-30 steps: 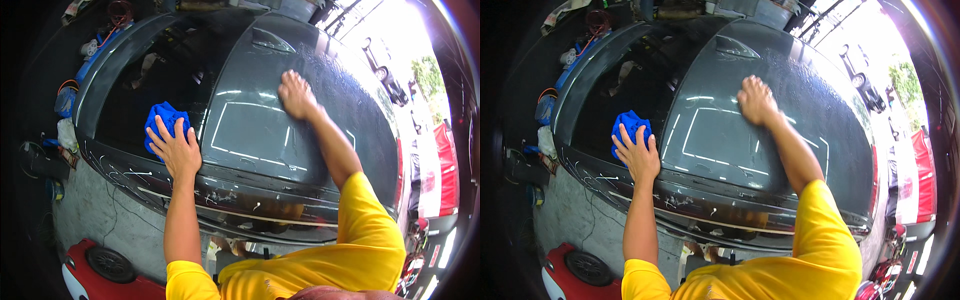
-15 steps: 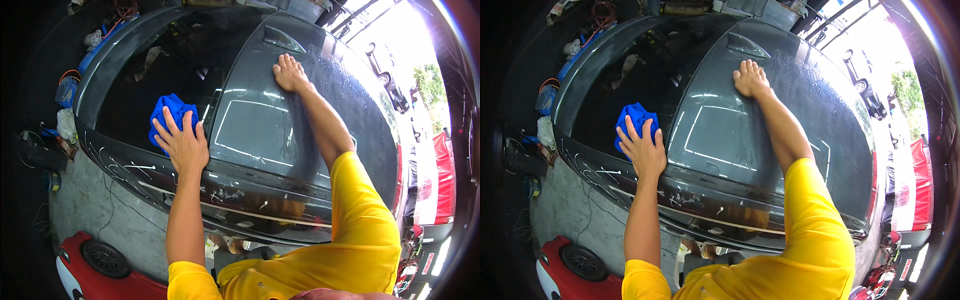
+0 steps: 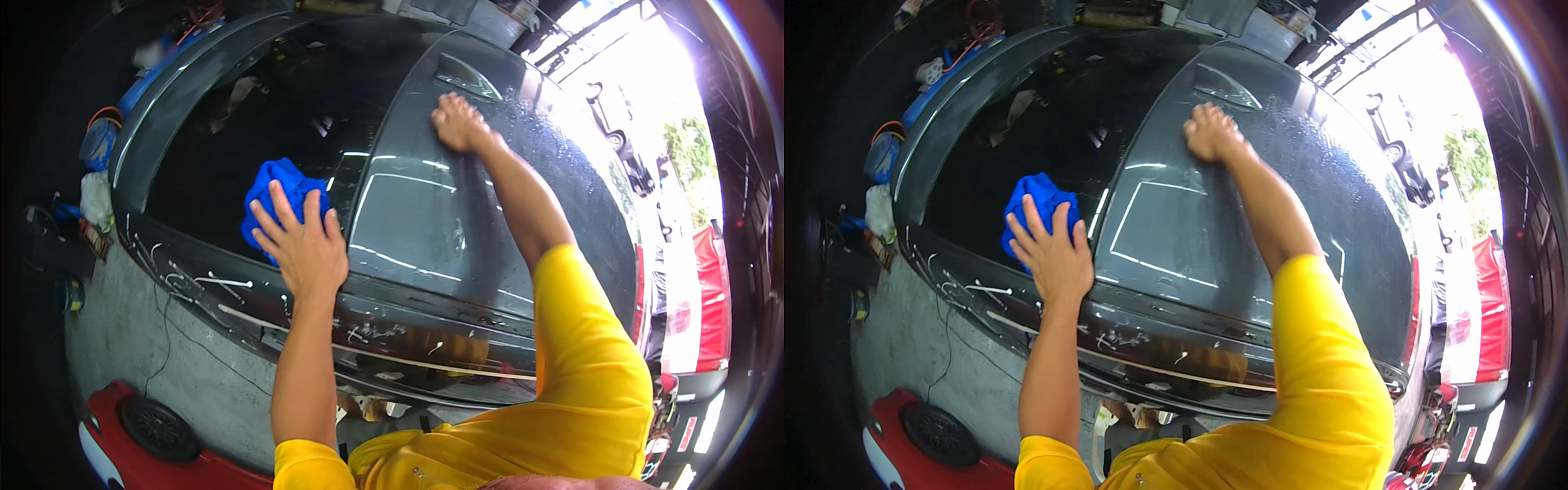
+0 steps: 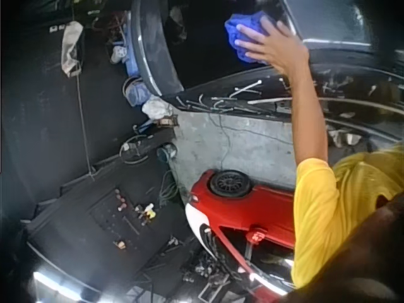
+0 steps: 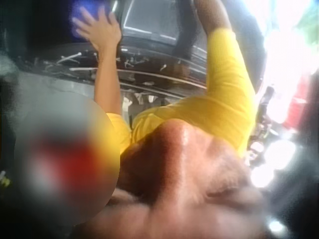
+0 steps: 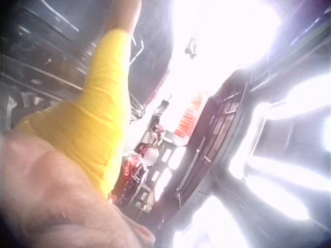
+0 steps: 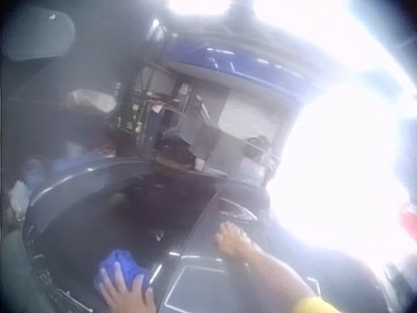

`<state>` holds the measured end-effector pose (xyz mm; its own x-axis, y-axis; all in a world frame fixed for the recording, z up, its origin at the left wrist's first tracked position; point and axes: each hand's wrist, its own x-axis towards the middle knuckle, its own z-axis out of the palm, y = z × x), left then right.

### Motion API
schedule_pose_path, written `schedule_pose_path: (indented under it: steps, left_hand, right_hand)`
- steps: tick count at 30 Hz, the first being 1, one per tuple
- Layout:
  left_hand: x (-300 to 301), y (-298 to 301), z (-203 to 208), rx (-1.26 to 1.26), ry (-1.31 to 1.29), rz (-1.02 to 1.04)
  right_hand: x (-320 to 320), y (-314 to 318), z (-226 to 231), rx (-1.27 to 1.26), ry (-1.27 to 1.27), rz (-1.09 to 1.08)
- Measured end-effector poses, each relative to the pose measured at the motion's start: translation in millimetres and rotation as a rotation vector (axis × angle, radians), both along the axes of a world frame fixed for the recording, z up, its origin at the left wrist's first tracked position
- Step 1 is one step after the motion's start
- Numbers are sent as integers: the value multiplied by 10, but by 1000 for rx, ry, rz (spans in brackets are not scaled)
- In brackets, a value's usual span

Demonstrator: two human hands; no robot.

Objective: The person wipes the rear windshield of a black car with a blue cloth. They use their right hand to smooth the surface while holding the cloth in their left hand.

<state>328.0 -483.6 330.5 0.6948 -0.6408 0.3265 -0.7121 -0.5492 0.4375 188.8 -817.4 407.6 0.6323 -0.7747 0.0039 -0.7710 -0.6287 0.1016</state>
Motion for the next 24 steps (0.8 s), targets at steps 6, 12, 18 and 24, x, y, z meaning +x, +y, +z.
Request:
schedule_pose_path:
  steps: [6,12,18,24]
  left_hand:
    - [133,135,-29,55,29,32]
    - [186,193,-80,42,41,51]
    - [33,45,24,24,37,-20]
    - [183,211,-143,29,49,27]
  right_hand:
    - [28,1278,-372,-138,-8,224]
    - [-217,2850,-107,228,187,463]
    - [379,442,-61,-30,7,79]
    - [455,2103,-536,-217,37,381]
